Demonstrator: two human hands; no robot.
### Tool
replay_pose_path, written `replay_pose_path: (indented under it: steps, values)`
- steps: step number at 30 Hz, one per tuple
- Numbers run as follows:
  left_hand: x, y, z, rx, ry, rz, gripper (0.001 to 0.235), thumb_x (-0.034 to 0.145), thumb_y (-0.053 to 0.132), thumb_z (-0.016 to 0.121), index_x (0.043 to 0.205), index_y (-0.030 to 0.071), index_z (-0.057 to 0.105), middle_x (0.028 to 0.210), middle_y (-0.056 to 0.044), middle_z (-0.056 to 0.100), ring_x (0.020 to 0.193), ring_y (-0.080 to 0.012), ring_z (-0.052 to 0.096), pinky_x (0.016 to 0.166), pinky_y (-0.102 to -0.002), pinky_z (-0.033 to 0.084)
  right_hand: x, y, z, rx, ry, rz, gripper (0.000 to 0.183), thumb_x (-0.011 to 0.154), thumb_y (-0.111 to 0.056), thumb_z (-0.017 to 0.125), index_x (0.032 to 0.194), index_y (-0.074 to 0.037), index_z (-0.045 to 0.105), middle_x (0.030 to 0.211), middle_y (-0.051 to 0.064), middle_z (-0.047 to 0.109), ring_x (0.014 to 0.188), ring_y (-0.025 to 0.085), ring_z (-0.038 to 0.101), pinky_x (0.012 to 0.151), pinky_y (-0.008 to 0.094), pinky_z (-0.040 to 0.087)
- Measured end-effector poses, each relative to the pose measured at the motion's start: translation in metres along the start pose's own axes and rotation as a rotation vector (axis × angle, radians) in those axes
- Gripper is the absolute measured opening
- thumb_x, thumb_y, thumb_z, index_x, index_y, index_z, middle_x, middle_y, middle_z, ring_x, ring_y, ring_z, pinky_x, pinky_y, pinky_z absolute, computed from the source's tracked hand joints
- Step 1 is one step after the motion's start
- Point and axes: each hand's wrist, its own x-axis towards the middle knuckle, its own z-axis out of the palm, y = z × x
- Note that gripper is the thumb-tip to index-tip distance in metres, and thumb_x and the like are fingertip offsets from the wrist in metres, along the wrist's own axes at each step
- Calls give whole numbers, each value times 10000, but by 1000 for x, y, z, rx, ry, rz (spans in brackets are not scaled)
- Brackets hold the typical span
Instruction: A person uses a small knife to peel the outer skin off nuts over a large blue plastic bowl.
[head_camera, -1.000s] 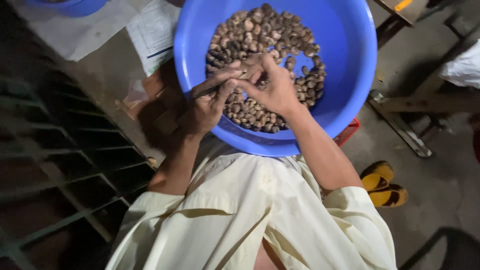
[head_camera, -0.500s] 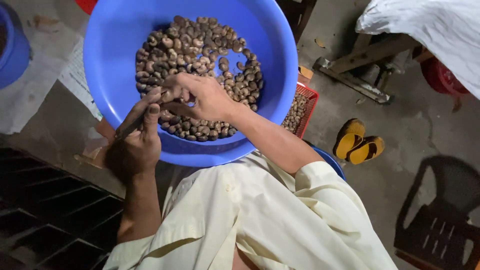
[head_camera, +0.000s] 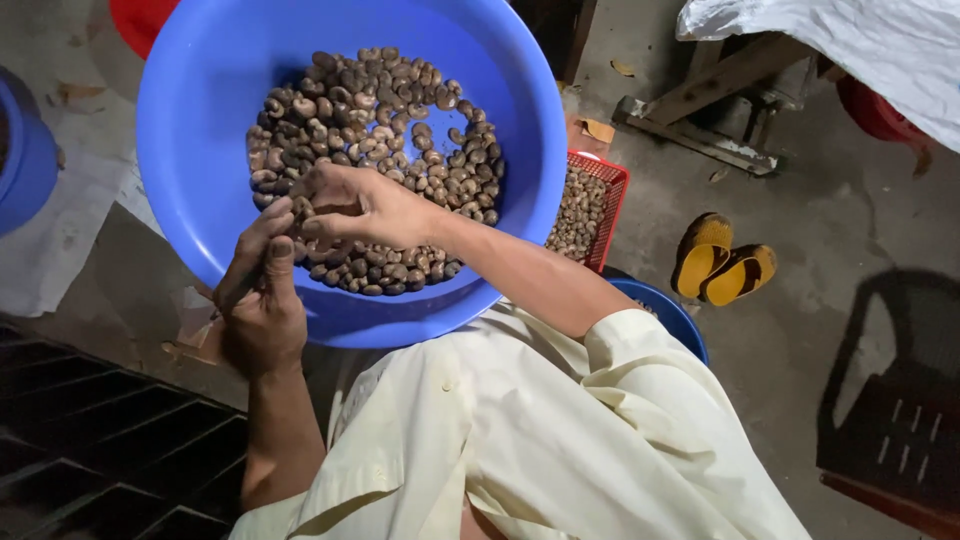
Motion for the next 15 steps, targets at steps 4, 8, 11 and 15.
replay_pose_path:
  steps: [4,8,11,15]
  values:
    - [-1,0,1,-12,0,28,275,1184,124,486,1355,-43,619,1389,-280,618,1279,-451,607,968,-525,591,0,10,-7,87,-83,-32,237,1105,-256,620,1273,-108,545,1114,111,763,1026,199,766,794,361,681]
    - [2,6,1,-17,5,17,258,1179,137,501,1328,-24,637,1372,-280,628,1314,-476,574,1062,-586,528,1,19,-9,191,-109,18,283,1119,-218,589,1343,-81,485,1133,110,755,1036,195,760,804,384,700]
    - [1,3,2,40,11,13,248,1173,138,520,1306,-26,648,1352,-273,644,1301,-464,588,1063,-581,518,2,19,-11,233,-117,53,295,1114,-178,588,1365,-74,474,1139,111,752,1038,209,759,814,399,701]
    - [4,12,-4,149,63,-28,199,1135,168,576,1209,35,703,1281,-197,710,1255,-347,660,1094,-477,512,4,10,-5,289,-118,146,289,1103,-131,574,1366,-110,455,1091,33,714,1022,183,736,824,403,686]
